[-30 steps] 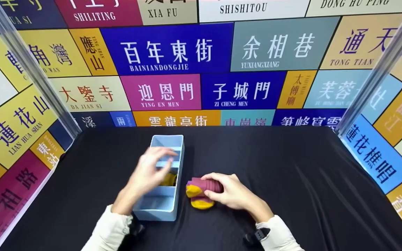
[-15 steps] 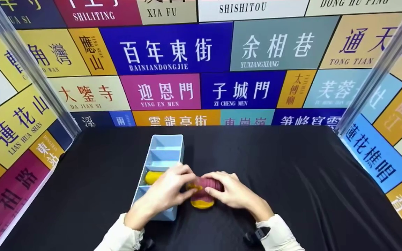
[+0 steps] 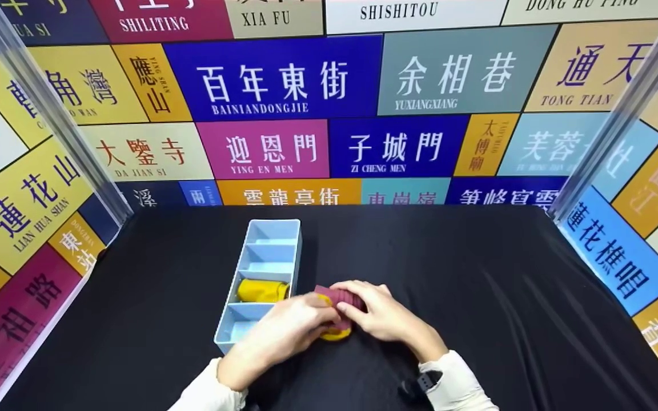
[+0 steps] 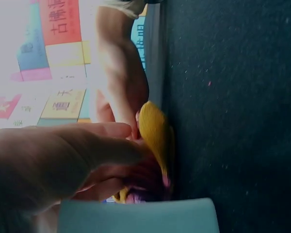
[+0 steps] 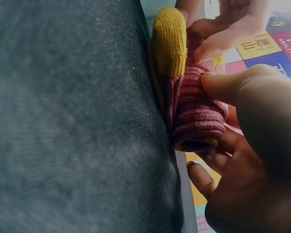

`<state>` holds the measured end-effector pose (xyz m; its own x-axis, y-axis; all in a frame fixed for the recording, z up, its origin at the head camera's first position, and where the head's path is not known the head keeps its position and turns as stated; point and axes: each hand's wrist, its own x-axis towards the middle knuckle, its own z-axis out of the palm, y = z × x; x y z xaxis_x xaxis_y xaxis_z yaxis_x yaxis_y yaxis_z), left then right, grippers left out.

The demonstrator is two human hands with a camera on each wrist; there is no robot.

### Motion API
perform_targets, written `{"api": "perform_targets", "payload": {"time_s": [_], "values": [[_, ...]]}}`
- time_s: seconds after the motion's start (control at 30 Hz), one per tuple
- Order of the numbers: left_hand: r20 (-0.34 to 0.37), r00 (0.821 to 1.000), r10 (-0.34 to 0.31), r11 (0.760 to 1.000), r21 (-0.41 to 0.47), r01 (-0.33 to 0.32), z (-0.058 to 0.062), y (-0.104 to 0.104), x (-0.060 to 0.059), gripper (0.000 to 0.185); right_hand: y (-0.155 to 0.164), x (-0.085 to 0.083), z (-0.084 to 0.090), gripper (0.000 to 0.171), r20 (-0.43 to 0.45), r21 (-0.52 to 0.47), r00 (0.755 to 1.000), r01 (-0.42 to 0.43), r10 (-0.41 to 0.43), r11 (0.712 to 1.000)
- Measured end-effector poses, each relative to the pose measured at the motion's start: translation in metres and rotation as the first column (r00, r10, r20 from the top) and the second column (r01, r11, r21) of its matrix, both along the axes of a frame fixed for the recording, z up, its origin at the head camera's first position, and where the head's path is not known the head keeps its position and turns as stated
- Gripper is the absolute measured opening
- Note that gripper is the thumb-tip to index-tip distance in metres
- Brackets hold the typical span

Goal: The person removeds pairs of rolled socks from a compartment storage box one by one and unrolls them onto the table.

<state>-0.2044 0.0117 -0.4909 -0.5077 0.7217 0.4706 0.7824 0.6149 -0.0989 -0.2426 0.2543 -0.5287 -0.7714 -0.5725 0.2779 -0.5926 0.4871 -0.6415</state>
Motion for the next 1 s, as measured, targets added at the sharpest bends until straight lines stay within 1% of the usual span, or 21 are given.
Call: {"api": "perform_targets", "payload": {"time_s": [0.07,0.17,0.27,0.33,0.43,0.53,0.67,0.83,1.0], "values": [[0.009,1.000,0.026,0.999,-0.041,-0.025,-0.002,0.003,0.004,0.010,0.000,0.000,0.000,0.037,-0.007,0.011,1.000,0.010,-0.010,1.000],[0.033,0.997,0.073,0.990,-0.126,-0.068,-0.006,0.008,0.010,0.013,-0.001,0.000,0.001,0.036,0.001,0.016,1.000,0.013,-0.013,1.000],[0.014,0.994,0.104,0.982,-0.161,-0.100,-0.010,0.013,0.014,0.015,-0.002,0.000,0.001,0.036,0.018,0.001,1.000,0.008,-0.008,1.000],[0.009,0.993,0.118,0.981,-0.159,-0.115,-0.012,0.016,0.017,0.015,-0.002,0.000,0.001,0.038,0.039,-0.023,0.999,0.007,-0.006,1.000],[0.024,0.991,0.131,0.981,-0.146,-0.126,-0.014,0.018,0.019,0.013,-0.003,-0.001,0.001,0.040,0.079,-0.084,0.997,0.027,-0.020,0.996],[0.038,0.990,0.135,0.982,-0.138,-0.129,-0.014,0.018,0.019,0.011,-0.004,-0.002,0.001,0.035,0.081,-0.123,0.996,0.051,-0.041,0.991],[0.029,0.991,0.134,0.983,-0.130,-0.129,-0.014,0.018,0.019,0.010,-0.004,-0.002,0.000,0.024,0.039,-0.112,0.998,0.060,-0.056,0.992],[-0.009,0.989,0.144,0.981,-0.133,-0.144,-0.016,0.018,0.018,0.009,-0.003,-0.002,-0.002,0.024,0.073,-0.104,0.996,0.063,-0.056,0.993],[-0.071,0.984,0.162,0.976,-0.136,-0.170,-0.017,0.018,0.019,0.007,-0.004,-0.003,-0.001,0.024,0.104,-0.097,0.993,0.070,-0.060,0.993]]}}
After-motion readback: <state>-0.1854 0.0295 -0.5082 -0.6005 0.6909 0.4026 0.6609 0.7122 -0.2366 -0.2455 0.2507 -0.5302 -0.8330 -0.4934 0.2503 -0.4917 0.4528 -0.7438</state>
